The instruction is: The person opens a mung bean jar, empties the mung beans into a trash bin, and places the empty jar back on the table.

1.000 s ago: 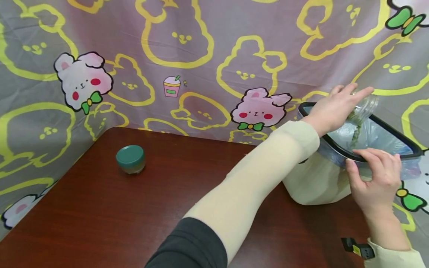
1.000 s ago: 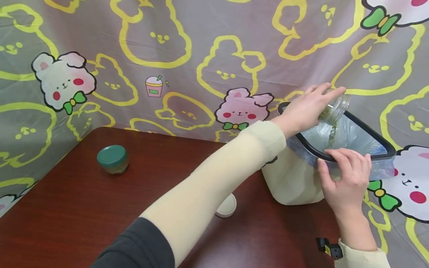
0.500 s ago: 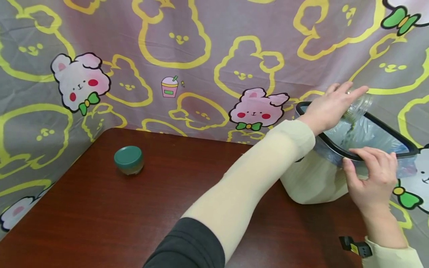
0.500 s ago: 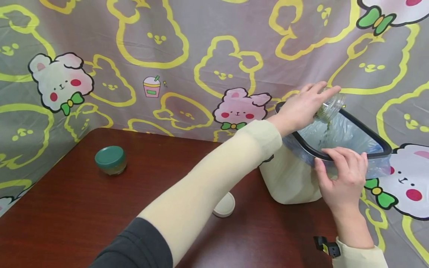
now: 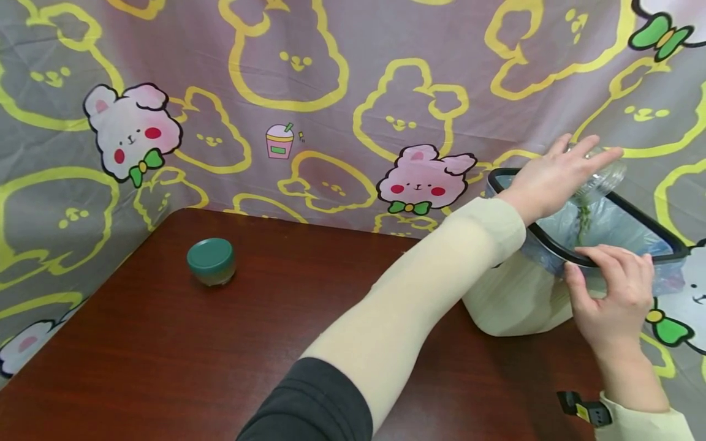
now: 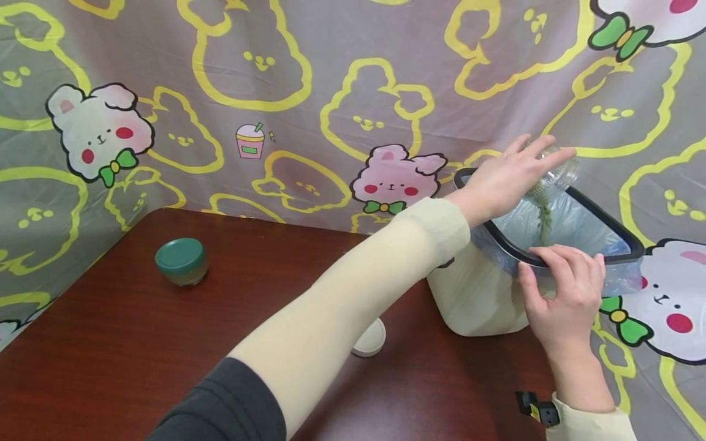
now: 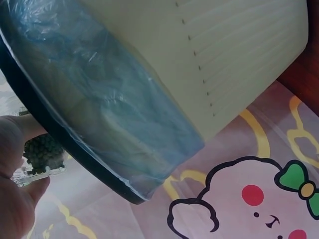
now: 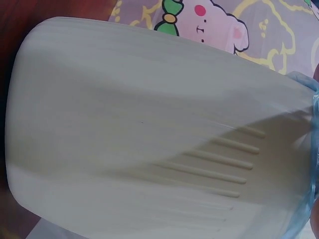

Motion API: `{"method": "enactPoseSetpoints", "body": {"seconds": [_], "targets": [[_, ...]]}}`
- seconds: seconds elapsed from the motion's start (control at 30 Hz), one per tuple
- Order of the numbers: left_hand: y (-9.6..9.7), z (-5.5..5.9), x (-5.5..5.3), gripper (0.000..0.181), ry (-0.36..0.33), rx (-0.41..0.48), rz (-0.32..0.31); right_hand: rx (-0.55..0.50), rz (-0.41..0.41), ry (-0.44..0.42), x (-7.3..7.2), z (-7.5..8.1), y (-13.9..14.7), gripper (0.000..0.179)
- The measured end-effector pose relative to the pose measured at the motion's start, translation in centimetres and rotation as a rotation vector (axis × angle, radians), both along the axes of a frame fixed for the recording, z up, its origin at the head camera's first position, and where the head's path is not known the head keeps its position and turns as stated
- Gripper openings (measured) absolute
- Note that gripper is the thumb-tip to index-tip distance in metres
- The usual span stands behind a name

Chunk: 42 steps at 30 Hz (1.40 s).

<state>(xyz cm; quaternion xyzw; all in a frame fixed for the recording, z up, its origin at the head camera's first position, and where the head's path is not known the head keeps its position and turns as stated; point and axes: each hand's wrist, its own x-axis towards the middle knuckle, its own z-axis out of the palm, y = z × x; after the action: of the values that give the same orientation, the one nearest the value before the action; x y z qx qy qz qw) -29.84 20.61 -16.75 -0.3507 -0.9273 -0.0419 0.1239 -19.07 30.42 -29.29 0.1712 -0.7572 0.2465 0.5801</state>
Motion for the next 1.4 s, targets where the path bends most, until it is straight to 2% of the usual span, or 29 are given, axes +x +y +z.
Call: {"method": "enactPoseSetpoints", "body": {"seconds": [0.27,0.57,0.9,1.17,1.4], "targets": [[-0.1,-0.1,0.0,0.07,0.055,-0.052,-0.01,0.009,-0.013,0.0,-0.1,-0.2,0.2,0.058],[-0.2,-0.5,-0.7,0.069,0.077,-0.025,-0.026,0.007,-0.007,0.003,-0.2,-0.2,0.3,0.058],[0.2,-0.8,-0.4,0.068,0.125,-0.136,-0.056,0.022,-0.018,-0.006,-0.3,-0.5,0.9,0.06],[-0.9,-0.8,-0.5,0.067,0.322,-0.236,-0.112,0.034,-0.017,-0.017,-0.4,-0.3,1.0,0.061],[-1.1,-0.6,-0.5,0.068,0.395,-0.28,-0.139,0.041,-0.026,-0.031,-0.4,-0.6,1.6,0.061]]}}
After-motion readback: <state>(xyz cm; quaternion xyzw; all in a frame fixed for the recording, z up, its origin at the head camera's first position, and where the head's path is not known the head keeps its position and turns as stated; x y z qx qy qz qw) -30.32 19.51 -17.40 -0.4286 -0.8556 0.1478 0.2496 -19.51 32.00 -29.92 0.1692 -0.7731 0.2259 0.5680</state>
